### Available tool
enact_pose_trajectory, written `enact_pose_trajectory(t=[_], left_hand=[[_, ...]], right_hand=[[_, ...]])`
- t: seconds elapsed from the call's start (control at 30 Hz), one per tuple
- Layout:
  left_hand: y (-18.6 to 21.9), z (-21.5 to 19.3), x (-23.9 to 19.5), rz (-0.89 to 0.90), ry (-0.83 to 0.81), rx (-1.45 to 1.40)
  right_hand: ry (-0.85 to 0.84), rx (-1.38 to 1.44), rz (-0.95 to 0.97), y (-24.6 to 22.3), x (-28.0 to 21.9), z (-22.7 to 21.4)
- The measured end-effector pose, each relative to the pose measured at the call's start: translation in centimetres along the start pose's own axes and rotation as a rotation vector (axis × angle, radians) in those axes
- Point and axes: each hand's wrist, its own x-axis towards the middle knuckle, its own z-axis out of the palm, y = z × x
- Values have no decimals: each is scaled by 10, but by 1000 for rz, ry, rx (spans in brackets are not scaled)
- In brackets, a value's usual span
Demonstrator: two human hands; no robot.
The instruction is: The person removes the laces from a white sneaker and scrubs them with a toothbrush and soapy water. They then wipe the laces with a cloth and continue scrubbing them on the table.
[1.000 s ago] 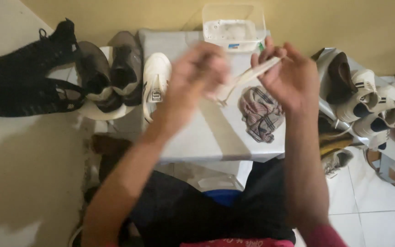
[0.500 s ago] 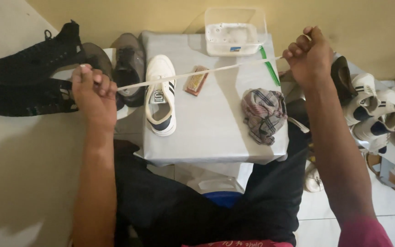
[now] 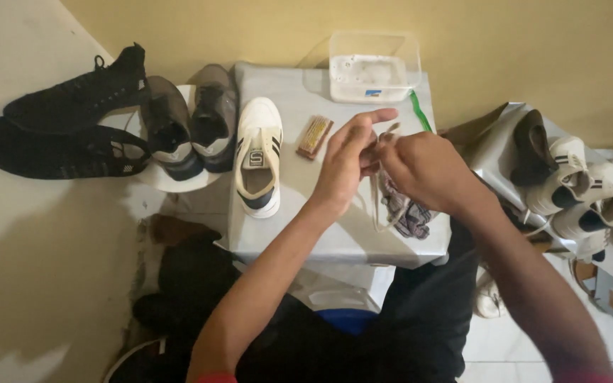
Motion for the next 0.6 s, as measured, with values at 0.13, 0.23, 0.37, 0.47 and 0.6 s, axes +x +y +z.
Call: enact_pose_trajectory(t=[0.13,0.23,0.37,0.47,0.6], left_hand=[[-7,7,-2,-144,-64,-42],[8,19,-6,-160,-55,102],[-1,22,-10,28,5,253],[5,25,-7,74,85,265],[15,24,-3,119,98,92]], right_hand=[[-24,-428,-77,-3,-9,-4],[-97,-621,-50,-12,-12,-3],[-85,-667,-85,-19,-12,1],[23,-172,-189,4,-5,9],[82,354,-95,18,-27,58]])
